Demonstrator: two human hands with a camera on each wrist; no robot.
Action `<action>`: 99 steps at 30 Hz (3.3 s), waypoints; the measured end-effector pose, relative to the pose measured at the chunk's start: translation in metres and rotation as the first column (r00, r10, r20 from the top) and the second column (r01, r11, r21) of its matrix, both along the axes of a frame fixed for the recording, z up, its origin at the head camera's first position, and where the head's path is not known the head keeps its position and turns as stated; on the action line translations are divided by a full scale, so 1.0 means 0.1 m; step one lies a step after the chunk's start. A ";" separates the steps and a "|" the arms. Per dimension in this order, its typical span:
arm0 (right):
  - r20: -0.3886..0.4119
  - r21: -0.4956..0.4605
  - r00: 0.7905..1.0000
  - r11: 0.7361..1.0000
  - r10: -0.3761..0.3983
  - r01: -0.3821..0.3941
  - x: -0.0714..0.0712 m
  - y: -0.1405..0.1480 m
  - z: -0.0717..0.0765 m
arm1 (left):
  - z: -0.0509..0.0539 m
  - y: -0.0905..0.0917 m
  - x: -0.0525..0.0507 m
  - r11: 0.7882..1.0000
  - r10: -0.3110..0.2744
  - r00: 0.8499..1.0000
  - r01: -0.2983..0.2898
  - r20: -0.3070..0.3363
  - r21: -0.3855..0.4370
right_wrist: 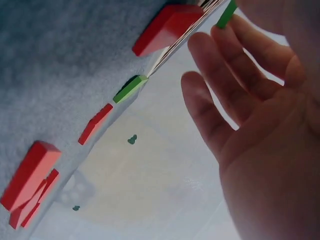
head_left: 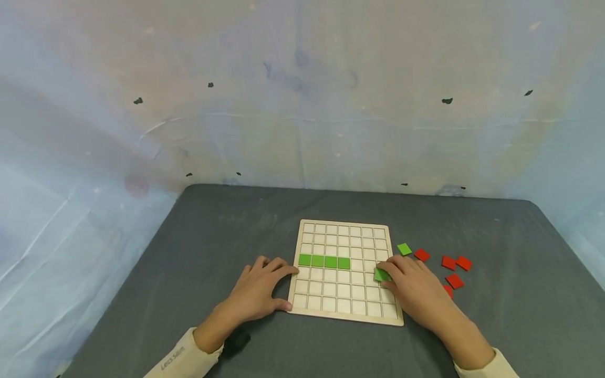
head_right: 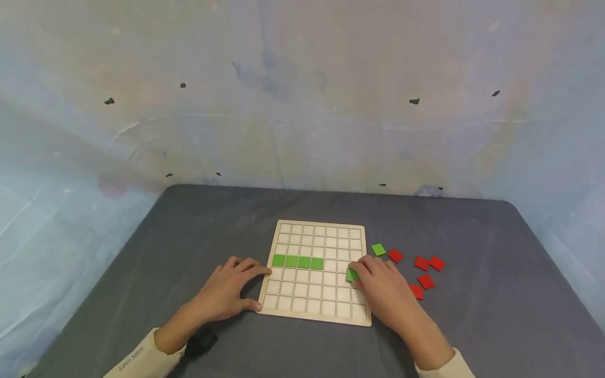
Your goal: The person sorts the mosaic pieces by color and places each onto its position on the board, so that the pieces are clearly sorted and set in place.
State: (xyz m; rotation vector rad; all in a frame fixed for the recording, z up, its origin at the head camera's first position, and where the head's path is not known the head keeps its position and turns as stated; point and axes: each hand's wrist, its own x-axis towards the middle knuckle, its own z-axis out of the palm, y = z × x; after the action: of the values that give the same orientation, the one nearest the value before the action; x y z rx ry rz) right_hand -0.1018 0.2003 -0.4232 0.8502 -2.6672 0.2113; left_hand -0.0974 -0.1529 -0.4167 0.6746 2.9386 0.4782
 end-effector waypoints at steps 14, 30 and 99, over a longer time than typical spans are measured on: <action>0.038 -0.009 0.999 1.000 -0.026 0.027 -0.06 -0.13 0.13 | -0.03 -0.07 0.04 1.000 0.007 1.000 -0.007 0.027 -0.011; 0.125 -0.123 0.990 0.991 0.060 -0.045 -0.15 -0.35 0.36 | 0.00 -0.06 0.01 1.000 0.016 1.000 -0.016 0.005 -0.025; 0.234 -0.015 0.972 1.000 0.030 -0.027 -0.33 -0.39 0.09 | -0.01 -0.03 0.02 1.000 -0.003 1.000 0.003 0.029 0.013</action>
State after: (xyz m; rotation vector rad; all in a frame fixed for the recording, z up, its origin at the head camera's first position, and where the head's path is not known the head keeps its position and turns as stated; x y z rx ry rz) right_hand -0.1344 0.1616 -0.4144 0.9117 -2.8681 0.3547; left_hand -0.0949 -0.1563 -0.4180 0.6675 2.9093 0.5027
